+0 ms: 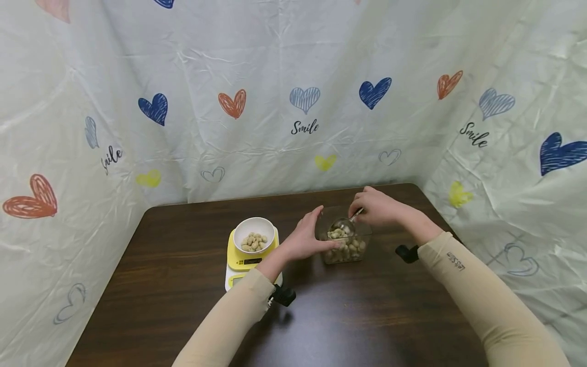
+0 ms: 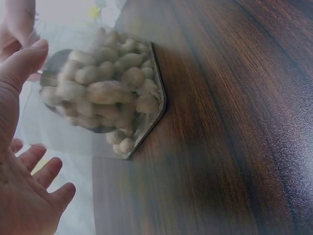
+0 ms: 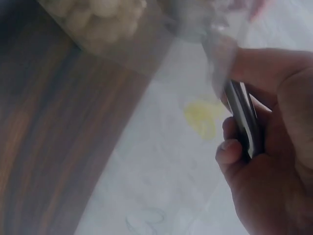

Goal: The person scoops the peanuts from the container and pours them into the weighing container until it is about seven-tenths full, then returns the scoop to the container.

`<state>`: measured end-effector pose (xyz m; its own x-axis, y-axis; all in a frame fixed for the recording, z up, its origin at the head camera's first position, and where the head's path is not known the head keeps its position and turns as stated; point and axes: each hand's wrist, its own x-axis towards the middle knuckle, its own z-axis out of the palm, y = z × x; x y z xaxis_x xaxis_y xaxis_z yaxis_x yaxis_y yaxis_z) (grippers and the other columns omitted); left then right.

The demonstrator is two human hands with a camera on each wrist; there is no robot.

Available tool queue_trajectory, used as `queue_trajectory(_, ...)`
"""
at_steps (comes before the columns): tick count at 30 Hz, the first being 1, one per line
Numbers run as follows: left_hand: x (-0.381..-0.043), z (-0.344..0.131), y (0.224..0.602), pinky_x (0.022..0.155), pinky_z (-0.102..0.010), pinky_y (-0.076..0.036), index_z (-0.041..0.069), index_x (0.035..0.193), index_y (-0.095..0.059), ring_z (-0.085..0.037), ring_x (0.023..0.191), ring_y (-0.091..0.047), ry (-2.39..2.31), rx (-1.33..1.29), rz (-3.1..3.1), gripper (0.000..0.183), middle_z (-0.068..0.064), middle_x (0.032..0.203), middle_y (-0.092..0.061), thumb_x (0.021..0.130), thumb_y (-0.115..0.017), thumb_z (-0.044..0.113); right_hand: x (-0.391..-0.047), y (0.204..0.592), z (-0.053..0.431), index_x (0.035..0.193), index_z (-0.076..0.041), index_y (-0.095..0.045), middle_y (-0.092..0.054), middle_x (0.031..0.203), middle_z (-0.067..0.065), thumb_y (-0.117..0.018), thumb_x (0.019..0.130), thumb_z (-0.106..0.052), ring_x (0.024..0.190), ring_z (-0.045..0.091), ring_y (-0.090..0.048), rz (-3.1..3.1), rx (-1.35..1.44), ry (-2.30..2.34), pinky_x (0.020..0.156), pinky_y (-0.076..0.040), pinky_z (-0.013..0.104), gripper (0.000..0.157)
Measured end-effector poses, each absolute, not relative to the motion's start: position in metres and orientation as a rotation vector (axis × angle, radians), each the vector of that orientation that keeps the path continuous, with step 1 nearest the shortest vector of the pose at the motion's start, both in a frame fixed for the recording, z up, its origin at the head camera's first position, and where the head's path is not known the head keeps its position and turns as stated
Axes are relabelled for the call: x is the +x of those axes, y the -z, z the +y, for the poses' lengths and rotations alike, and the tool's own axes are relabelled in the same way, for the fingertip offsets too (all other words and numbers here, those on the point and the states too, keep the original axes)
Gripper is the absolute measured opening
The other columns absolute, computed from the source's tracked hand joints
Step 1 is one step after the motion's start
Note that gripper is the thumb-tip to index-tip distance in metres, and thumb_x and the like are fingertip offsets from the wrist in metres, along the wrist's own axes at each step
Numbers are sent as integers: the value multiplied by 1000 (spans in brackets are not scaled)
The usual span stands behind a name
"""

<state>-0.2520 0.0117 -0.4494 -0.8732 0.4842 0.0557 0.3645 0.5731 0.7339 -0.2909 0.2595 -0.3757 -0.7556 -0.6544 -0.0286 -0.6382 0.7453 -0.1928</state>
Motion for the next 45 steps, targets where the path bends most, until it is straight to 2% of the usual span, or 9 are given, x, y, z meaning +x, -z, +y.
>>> queue_trajectory(8,-251,12,448,101,-39,-32,34,148,-5,-15,134,-22,-1195,714,2636,108,2,148,-24,67,-70,64,-296,363,275,96,-26,-69,-60,98,-10,-65,87,-26,94,15,-47,2770,-910,445,87,-31,41,9)
queue_trajectory(11,-251,13,448,101,-40,-32,33,148,-5,-16,134,-23,-1201,722,2634,108,2,147,-24,68,-71,62,-299,362,277,96,-24,-69,-60,98,-8,-66,87,-26,95,15,-51,2758,-897,487,89,-33,43,10)
queue_trajectory(18,-251,13,448,102,-39,-31,34,148,-6,-14,134,-22,-1209,717,2626,107,2,148,-24,68,-72,60,-306,363,280,97,-24,-69,-60,99,-7,-66,87,-26,93,12,-55,2710,-840,549,81,-43,38,11)
queue_trajectory(25,-252,14,449,101,-40,-32,36,148,-4,-16,134,-23,-1201,708,2633,107,3,147,-24,69,-72,60,-303,360,281,98,-20,-69,-62,99,-3,-69,84,-24,89,16,-57,2595,-699,676,74,-46,35,15)
queue_trajectory(30,-253,14,450,101,-39,-32,36,148,-4,-16,133,-24,-1200,717,2645,107,3,146,-25,68,-72,61,-302,360,280,97,-19,-69,-61,100,-2,-73,80,-26,88,15,-57,2584,-695,687,73,-47,34,19)
queue_trajectory(45,-252,13,452,101,-42,-32,36,148,-3,-18,135,-22,-1225,726,2624,107,1,148,-23,69,-72,60,-311,363,288,97,-21,-69,-61,103,-2,-72,82,-29,94,16,-55,2604,-712,677,77,-45,35,18)
